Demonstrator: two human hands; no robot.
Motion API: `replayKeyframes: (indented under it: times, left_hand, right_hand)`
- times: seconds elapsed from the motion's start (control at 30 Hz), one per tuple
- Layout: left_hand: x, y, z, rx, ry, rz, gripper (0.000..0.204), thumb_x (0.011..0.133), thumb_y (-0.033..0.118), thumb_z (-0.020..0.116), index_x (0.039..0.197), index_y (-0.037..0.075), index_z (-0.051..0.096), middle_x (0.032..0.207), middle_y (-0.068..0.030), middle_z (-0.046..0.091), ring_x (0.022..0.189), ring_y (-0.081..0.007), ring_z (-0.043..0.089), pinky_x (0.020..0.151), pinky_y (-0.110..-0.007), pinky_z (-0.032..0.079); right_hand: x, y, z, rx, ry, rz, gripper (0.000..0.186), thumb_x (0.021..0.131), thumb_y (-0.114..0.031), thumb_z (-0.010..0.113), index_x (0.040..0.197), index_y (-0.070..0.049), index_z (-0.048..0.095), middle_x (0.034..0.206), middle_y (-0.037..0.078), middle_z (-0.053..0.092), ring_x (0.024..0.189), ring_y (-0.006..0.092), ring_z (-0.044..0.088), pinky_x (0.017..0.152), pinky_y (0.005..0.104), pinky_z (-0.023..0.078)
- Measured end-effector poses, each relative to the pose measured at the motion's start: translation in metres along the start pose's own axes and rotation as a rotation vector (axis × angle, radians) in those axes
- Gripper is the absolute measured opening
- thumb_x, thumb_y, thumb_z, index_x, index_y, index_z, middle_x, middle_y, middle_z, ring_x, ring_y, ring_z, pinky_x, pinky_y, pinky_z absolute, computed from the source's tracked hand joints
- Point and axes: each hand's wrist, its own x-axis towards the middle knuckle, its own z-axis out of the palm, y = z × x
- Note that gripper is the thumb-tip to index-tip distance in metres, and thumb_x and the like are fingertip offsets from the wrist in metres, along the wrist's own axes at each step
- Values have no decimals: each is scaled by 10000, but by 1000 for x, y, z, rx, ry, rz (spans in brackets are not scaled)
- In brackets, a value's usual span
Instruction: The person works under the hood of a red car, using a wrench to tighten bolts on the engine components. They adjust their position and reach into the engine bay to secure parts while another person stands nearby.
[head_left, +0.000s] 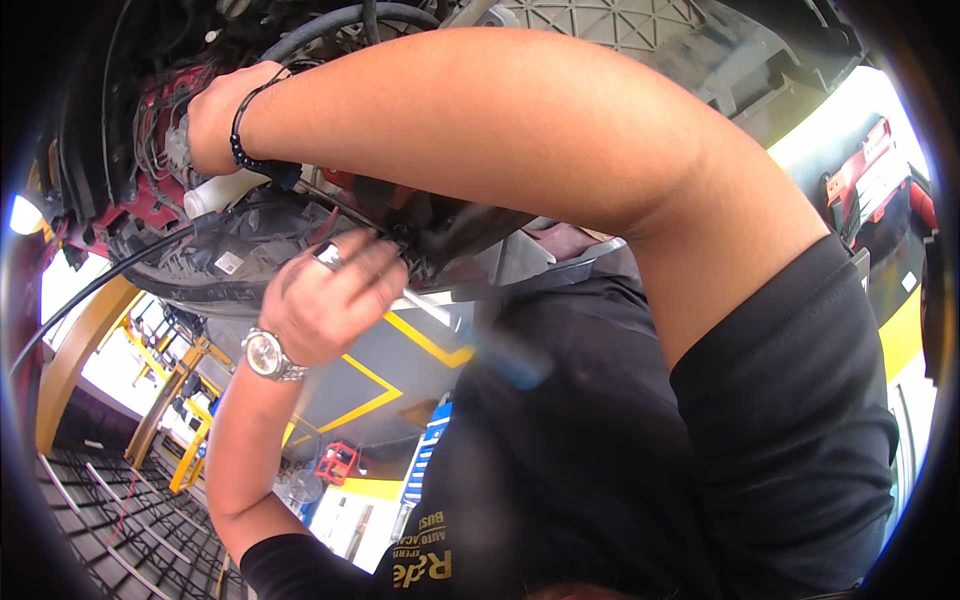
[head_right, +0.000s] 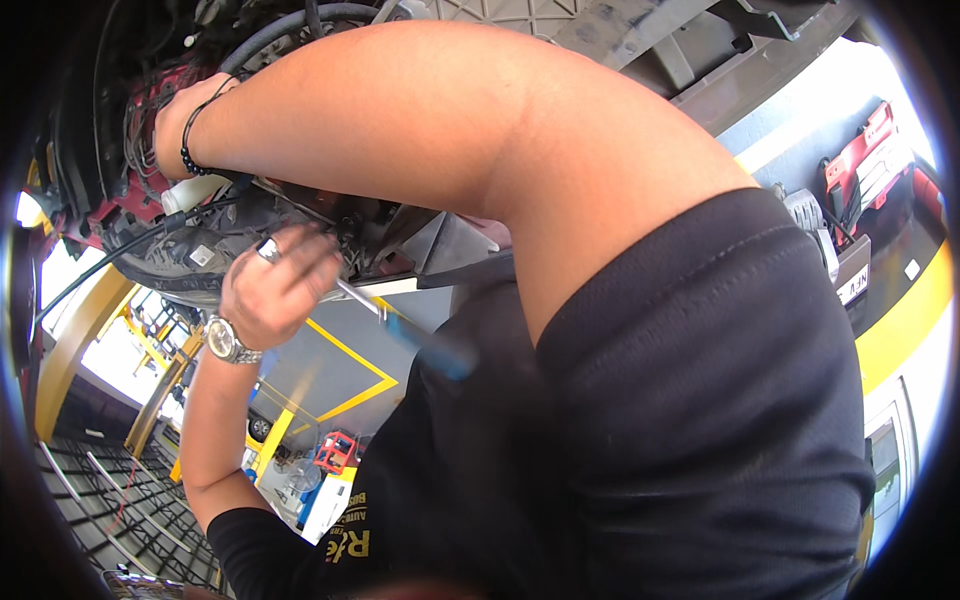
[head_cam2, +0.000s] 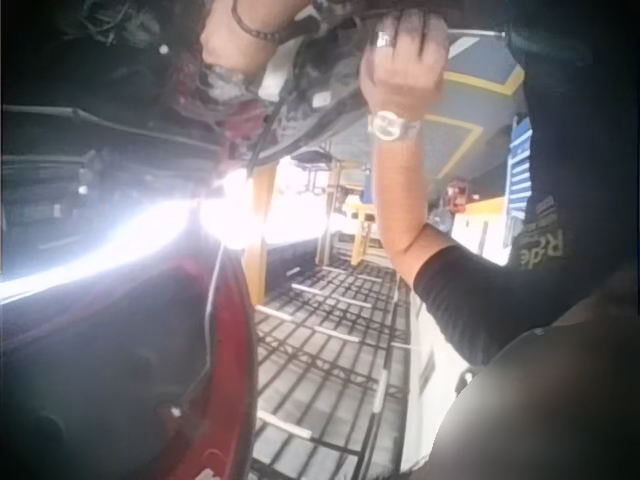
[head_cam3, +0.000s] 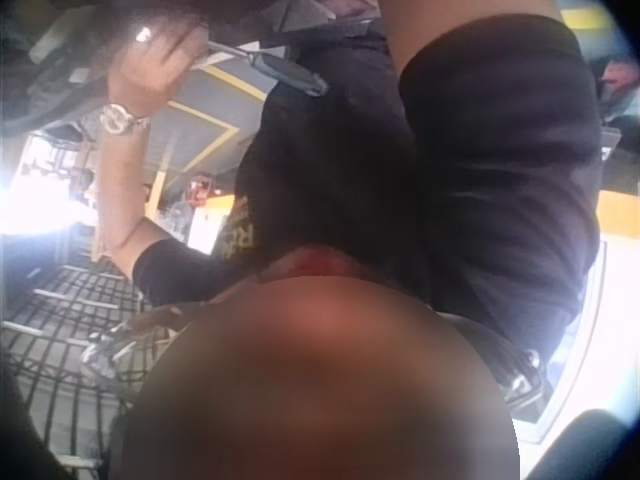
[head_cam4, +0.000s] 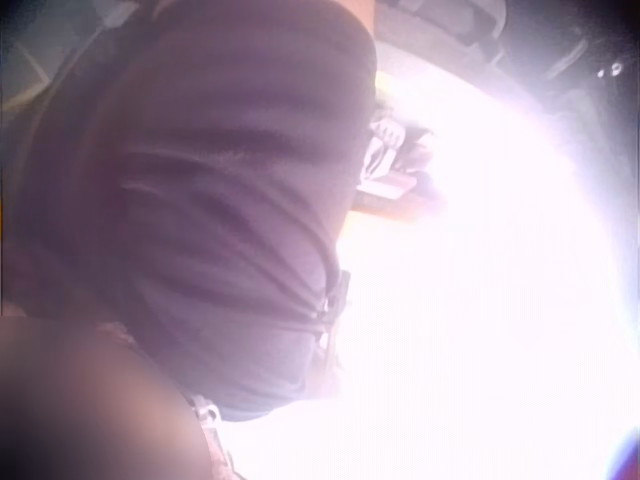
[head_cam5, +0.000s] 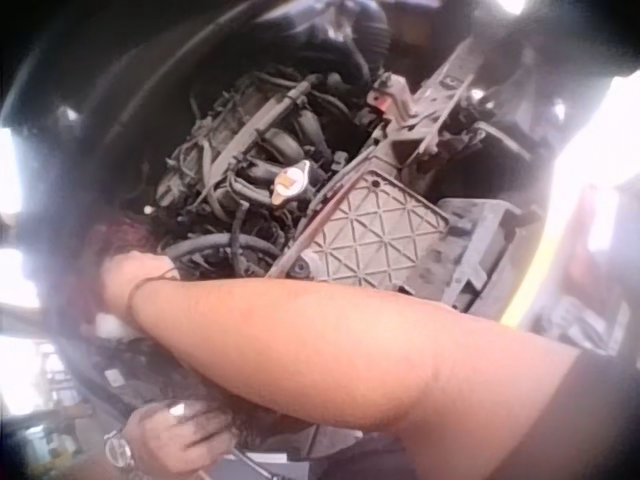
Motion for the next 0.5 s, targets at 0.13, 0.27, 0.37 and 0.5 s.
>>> replayKeyframes:
  times: [0.13,0.27,0.37,0.5]
  left_hand:
    - [15,14,3,-21,51,-284,282,770,116,821,1026,57,717,1043,-106,718,874,-312,697,734,-402,587]
    - [23,6,-4,-114,-20,77,302,773,101,796,1048,28,697,1041,-118,717,880,-296,701,739,-383,576]
    - [16,6,-2,-87,-4,-143,331,749,124,761,1063,42,694,1055,-102,720,905,-271,705,748,-370,581]
    - [5,8,2,51,-73,-208,352,736,174,708,1071,69,698,1084,-78,712,961,-250,701,770,-361,590]
  right_hand:
    - [-1,1,-1,72,17,22,418,897,-248,667,1304,-186,741,1271,36,749,1149,230,724,860,467,589]
    - [-3,3,-1,81,-10,-6,415,899,-229,664,1305,-194,742,1263,31,751,1147,222,721,856,464,581]
    - [-4,2,-2,58,-4,-20,413,900,-230,665,1303,-189,743,1258,28,753,1138,221,724,856,457,579]
    - [-3,1,-2,70,12,2,421,891,-237,684,1304,-178,741,1261,40,752,1132,224,728,851,457,584]
